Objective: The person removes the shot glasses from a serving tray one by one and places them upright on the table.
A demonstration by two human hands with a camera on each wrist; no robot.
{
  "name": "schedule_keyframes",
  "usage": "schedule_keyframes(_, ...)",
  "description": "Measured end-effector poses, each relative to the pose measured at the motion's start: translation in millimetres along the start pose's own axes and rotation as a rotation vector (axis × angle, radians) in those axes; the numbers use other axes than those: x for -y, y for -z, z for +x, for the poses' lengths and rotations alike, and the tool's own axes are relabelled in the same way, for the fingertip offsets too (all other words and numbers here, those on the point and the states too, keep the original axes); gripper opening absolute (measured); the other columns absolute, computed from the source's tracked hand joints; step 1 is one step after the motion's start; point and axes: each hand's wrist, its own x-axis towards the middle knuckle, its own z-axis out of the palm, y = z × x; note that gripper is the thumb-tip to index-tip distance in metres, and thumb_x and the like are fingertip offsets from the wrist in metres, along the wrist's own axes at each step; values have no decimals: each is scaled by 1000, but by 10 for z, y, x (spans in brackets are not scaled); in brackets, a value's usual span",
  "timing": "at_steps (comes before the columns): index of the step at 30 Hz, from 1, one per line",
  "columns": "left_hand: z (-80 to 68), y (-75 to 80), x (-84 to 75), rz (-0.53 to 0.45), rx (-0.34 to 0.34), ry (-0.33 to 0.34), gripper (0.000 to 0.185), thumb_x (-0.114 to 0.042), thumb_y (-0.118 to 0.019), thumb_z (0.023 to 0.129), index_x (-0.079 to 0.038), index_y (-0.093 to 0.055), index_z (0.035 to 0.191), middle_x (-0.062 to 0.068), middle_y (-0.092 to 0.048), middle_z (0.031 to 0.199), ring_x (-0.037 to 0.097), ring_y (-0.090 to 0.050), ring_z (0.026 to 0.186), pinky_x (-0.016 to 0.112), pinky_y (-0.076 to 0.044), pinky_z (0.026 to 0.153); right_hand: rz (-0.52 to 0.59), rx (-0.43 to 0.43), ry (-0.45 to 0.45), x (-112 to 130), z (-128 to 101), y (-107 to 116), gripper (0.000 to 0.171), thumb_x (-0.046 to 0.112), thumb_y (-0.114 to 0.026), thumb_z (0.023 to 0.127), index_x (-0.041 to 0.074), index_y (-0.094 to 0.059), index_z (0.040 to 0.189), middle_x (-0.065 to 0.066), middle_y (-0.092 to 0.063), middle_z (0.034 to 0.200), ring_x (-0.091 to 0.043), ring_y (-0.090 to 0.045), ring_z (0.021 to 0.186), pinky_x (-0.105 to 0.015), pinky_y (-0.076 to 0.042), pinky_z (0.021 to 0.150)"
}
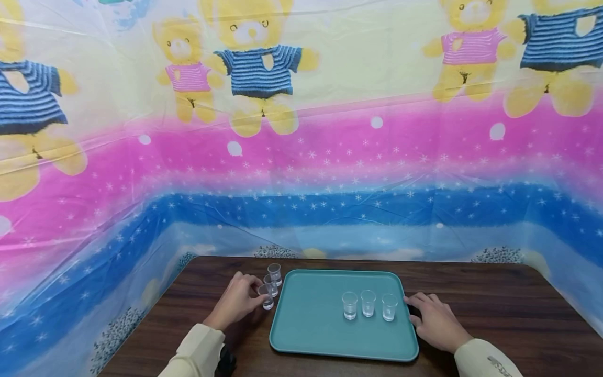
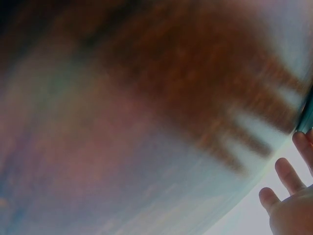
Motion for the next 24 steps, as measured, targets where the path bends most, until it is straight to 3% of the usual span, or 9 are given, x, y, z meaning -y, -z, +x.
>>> schedule_keyframes(8, 39, 11, -117, -10, -51, -72, 38, -29, -78, 79, -4, -68, 106, 5, -61, 92, 15, -37, 77, 30, -37, 64, -12, -1, -13, -24, -10, -13, 39, 15, -66, 88, 8, -60, 126, -10, -57, 119, -39, -48, 109, -58, -38, 75)
schedule_keyframes(16, 117, -78, -349, -65, 14, -186, 37, -30, -76, 81, -9, -67, 110, -2, -59, 91, 12, -39, 80, 26, -42, 63, -2, 14, -24, -43, -15, -13, 39, 15, -65, 89, 7, -59, 127, -11, -56, 120, -40, -48, 109, -58, -38, 74)
schedule_keyframes(24, 302, -182, -753, -62, 114, -355, 38, -31, -74, 83, -11, -66, 114, 0, -63, 98, 11, -43, 86, 27, -43, 72, -10, 0, -19, -38, 17, -39, 39, 15, -65, 89, 7, -59, 127, -9, -57, 118, -38, -49, 110, -58, -38, 75)
